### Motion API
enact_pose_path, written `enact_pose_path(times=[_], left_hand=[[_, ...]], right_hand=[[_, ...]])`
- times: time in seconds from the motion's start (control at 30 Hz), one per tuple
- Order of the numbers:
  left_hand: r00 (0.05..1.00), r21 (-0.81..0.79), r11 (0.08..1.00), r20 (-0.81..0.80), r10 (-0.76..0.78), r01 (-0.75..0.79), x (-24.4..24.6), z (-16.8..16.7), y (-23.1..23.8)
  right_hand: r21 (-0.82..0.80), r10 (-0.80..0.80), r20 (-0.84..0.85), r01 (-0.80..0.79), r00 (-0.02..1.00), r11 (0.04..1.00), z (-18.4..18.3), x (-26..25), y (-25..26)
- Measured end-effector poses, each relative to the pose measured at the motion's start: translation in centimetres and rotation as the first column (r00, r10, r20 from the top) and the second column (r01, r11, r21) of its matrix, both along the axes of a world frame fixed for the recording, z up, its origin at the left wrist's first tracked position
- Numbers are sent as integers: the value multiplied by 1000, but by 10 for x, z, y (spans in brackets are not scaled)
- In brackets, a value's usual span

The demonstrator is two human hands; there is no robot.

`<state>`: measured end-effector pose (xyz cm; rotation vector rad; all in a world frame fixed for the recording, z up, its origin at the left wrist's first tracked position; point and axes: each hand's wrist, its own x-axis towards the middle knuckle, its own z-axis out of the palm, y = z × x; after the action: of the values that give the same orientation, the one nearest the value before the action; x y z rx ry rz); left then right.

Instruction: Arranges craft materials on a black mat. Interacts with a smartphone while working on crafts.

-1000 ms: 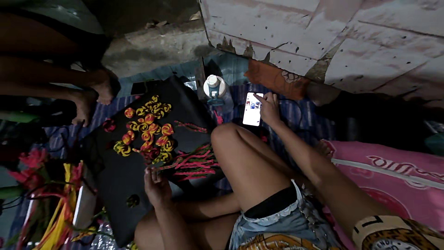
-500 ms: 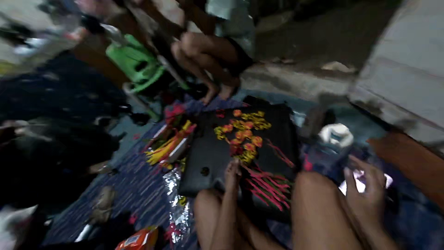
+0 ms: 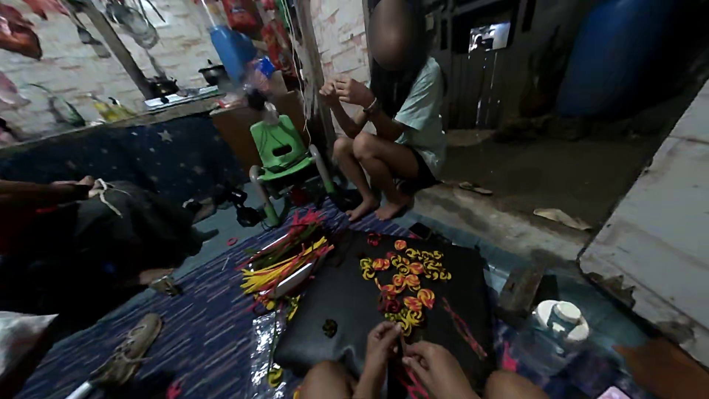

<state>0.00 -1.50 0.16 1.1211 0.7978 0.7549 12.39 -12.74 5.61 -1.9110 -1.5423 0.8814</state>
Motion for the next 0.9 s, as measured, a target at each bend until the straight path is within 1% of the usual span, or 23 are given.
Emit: enact_pose_path(times=[0.03, 0.1, 0.13, 0.2, 0.27, 0.3, 0.37, 0.47, 0.57, 0.63, 0.67, 0.73, 0.77, 0.83, 0.9], left_hand=[[1000, 0, 1000, 6, -11, 11, 2, 1, -1], [998, 16, 998, 33, -53, 53, 4, 2, -5], [995, 46, 995, 41, -87, 86, 5, 4, -7], [986, 161, 974, 29, -166, 159, 4, 7, -11], [976, 253, 944, -8, -216, 211, 0, 6, -14], [975, 273, 936, -29, -222, 222, -2, 4, -14], [966, 291, 921, -72, -249, 259, -6, 0, -13], [951, 319, 896, -79, -300, 309, -7, -1, -10], [965, 319, 912, -42, -257, 257, -5, 0, -11], [973, 324, 919, -27, -230, 226, -5, 1, -13], [971, 329, 915, -29, -238, 234, -6, 3, -13], [953, 316, 901, -29, -303, 296, -9, 5, -12], [939, 301, 891, -45, -341, 338, -10, 6, -12], [912, 302, 861, -100, -399, 410, -11, 5, -13], [902, 316, 846, -123, -413, 430, -10, 2, -12]], right_hand=[[28, -23, -49, 24, 999, 999, -6, 0, -2], [65, -114, -148, 124, 983, 990, -15, 1, -7], [83, -162, -180, 179, 970, 980, -16, 2, -9], [105, -223, -226, 251, 948, 962, -15, 5, -9], [81, -214, -222, 237, 951, 968, -15, 9, -9], [55, -195, -212, 211, 958, 976, -17, 10, -8], [28, -173, -202, 182, 964, 983, -19, 9, -8], [40, -187, -200, 199, 962, 979, -17, 5, -8], [73, -201, -227, 223, 953, 972, -16, 7, -10], [108, -269, -301, 313, 915, 944, -15, 11, -11], [138, -303, -350, 368, 887, 919, -15, 12, -11], [178, -320, -429, 426, 845, 887, -12, 15, -11], [170, -314, -454, 427, 834, 888, -11, 17, -11], [133, -306, -465, 408, 831, 903, -9, 18, -11], [111, -307, -467, 400, 829, 910, -9, 18, -12]])
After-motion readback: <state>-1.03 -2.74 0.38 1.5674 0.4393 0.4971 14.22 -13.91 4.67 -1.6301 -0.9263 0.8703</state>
